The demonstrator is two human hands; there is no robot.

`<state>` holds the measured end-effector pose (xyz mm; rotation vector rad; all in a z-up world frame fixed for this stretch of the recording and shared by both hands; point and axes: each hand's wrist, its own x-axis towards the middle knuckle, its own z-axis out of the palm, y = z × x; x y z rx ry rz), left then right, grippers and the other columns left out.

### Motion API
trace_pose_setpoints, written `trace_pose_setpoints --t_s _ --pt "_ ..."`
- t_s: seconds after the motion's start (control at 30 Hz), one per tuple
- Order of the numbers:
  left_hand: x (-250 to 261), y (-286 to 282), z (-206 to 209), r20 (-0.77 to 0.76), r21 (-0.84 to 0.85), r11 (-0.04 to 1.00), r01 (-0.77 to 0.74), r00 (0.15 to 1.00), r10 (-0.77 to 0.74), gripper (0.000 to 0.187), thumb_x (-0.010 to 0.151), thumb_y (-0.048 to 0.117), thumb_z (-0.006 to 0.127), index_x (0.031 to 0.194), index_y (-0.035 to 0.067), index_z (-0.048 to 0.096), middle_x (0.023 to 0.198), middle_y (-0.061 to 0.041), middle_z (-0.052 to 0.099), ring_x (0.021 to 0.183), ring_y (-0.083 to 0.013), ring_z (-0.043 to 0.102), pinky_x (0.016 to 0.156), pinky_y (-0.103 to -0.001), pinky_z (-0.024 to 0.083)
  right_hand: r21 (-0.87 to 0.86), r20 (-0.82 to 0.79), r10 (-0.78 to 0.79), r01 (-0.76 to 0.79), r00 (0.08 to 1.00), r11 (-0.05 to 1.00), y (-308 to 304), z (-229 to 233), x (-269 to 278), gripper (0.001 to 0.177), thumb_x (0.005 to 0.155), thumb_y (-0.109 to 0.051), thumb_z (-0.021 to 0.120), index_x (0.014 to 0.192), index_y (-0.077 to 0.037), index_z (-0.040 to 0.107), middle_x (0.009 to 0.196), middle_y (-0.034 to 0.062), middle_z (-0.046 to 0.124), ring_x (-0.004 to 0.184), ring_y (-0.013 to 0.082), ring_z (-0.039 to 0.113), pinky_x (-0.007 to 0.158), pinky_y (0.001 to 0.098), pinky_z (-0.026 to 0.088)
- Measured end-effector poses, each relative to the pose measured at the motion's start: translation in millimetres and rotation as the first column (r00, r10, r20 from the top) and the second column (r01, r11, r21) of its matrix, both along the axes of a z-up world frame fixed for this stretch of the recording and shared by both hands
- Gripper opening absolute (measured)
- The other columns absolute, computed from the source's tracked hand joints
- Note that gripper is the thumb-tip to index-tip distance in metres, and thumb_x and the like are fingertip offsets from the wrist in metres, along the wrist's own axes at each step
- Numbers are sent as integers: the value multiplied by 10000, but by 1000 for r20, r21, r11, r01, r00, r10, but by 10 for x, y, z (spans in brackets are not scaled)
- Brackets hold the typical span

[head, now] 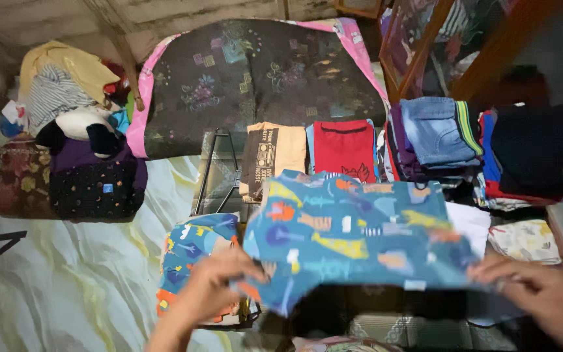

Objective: The person sorts various garments on a flat surface, picking them up and placing them into different stacks.

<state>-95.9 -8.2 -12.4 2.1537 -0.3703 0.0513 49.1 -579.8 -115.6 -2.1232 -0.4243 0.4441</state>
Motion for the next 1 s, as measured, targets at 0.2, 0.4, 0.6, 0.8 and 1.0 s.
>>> trace_pose_setpoints --t_s 0.2,0.4,0.6,0.8,1.0 --pt "-766 -252 -1363 -412 -31 994 107 904 -110 432 666 -126 780 1016 126 809 1012 -57 779 964 -235 728 846 -351 582 12 -551 181 -210 815 978 -110 -1685 -721 283 836 16 669 1058 -49 831 1207 59 765 1206 185 681 1113 355 508" --pt "-1039 -282 -1988 -698 69 993 91 716 -18 332 778 22 778 1095 121 768 1012 -100 759 955 -246 736 858 -337 564 146 -589 264 -221 763 964 -110 -2271 -1006 287 846 37 635 1071 -21 804 1211 84 758 1212 208 664 1115 360 473" --pt "-262 -160 -1656 -566 276 935 -225 748 347 326 795 141 702 1121 129 715 996 -119 736 850 -297 735 768 -393 574 -120 -427 -241 210 871 970 158 -1827 -511 262 919 -166 675 1132 -57 782 1002 130 794 922 229 688 863 352 543" --pt "146 -578 -1613 207 204 717 -666 745 634 409 897 180 660 1287 86 582 1082 -218 691 987 -436 670 819 -483 539 97 -347 -409 466 844 879 588 -2090 -251 401 961 -212 648 1319 -42 592 993 136 774 915 172 688 812 308 522" --pt "-463 -765 -2118 -435 404 560 -723 387 813 458 989 281 623 1401 143 478 970 -210 747 876 -392 728 779 -480 556 179 -448 -451 572 772 800 493 -2329 -582 517 910 -115 670 1393 -20 512 998 161 768 919 184 681 813 306 507"
